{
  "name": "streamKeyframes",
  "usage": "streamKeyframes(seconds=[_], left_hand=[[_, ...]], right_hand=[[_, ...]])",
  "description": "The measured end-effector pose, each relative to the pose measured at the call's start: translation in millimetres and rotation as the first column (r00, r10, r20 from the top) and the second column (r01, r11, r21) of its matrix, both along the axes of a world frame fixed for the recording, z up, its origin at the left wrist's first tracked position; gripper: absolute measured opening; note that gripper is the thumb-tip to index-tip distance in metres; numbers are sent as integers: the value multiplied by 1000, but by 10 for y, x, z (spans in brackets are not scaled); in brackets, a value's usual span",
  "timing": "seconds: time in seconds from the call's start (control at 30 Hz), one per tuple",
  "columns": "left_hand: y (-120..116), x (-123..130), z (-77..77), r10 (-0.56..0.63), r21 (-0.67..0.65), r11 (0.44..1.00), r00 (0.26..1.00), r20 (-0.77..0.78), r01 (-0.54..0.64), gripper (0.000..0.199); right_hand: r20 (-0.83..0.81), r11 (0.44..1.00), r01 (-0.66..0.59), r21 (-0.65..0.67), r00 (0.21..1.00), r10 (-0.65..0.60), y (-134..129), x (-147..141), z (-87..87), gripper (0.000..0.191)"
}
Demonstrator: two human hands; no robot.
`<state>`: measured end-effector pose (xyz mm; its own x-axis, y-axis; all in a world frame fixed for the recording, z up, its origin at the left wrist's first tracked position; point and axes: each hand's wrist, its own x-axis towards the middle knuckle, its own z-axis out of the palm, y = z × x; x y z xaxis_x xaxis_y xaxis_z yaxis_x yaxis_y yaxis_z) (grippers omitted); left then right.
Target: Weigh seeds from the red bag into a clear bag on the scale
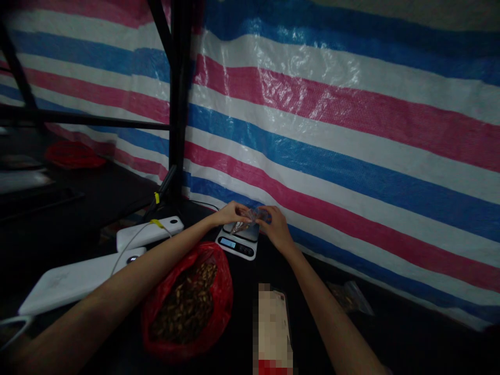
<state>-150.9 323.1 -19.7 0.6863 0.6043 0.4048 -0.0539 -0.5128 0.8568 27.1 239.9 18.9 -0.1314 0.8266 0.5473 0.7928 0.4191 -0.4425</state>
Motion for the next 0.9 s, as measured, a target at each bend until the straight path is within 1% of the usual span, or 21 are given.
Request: streamKeyframes(seconds=[0.07,0.13,0.17,0.27,0.33,0.37,0.4,0.43,0.47,0.5,0.53,0.57,0.6,0.63,0.67,0.7,0.73,0.77,0.8,0.83,0.9], left_hand=[[-3,-18,-4,-22,-98,995,997,73,29,47],[-18,-34,2,-14,-152,988,993,116,32,48],[-30,-38,9,-16,-164,986,992,126,37,48],[-71,-32,46,-23,-156,987,992,122,42,45],[-90,-18,79,-17,-124,992,996,92,28,44],[-93,-12,96,-7,-100,995,998,67,14,44],[-92,-6,111,8,-67,998,999,33,-6,45],[-86,-1,122,33,-21,999,999,-10,-34,46],[-76,4,129,70,38,997,996,-61,-68,47],[-62,10,130,115,107,989,986,-118,-103,49],[-48,19,124,162,180,975,970,-179,-130,50],[-34,30,111,202,248,959,949,-241,-141,50],[-21,42,93,223,305,944,928,-298,-129,50],[-14,53,74,231,351,930,912,-339,-106,50],[-12,57,56,233,387,918,904,-357,-84,51],[-19,50,42,235,415,907,907,-349,-75,53],[-35,28,35,241,433,897,919,-313,-88,53],[-63,-14,35,258,440,889,934,-247,-129,52],[-101,-76,39,287,427,883,944,-163,-195,49],[-150,-158,43,328,389,879,942,-71,-276,44],[-273,-358,32,421,258,867,903,83,-428,37]], right_hand=[[175,992,-103,67,980,90,-5,-48,115,32],[357,977,-188,98,923,141,-40,-96,230,32],[447,972,-213,103,882,146,-65,-123,285,33],[699,968,-227,104,709,91,-151,-217,440,30],[793,973,-194,127,609,18,-211,-262,512,27],[802,973,-172,151,597,-19,-242,-267,526,26],[783,972,-146,183,619,-54,-271,-258,518,26],[732,970,-114,216,676,-84,-301,-233,484,26],[644,967,-70,244,757,-107,-331,-192,420,27],[516,966,-11,258,847,-128,-361,-139,327,27],[353,967,63,246,923,-150,-392,-77,208,28],[166,968,142,206,970,-177,-426,-7,71,30],[-19,968,214,133,977,-213,-464,66,-77,33],[-173,965,259,46,953,-248,-506,140,-225,38],[-295,962,270,-26,918,-266,-553,214,-367,42],[-392,959,274,-76,876,-281,-603,286,-496,47],[-459,946,308,-103,829,-320,-653,352,-609,51],[-496,927,353,-127,787,-368,-702,411,-704,53],[-517,907,395,-149,750,-412,-746,461,-782,53],[-526,889,426,-170,723,-447,-783,499,-845,53],[-526,878,432,-205,708,-472,-826,541,-937,50]])
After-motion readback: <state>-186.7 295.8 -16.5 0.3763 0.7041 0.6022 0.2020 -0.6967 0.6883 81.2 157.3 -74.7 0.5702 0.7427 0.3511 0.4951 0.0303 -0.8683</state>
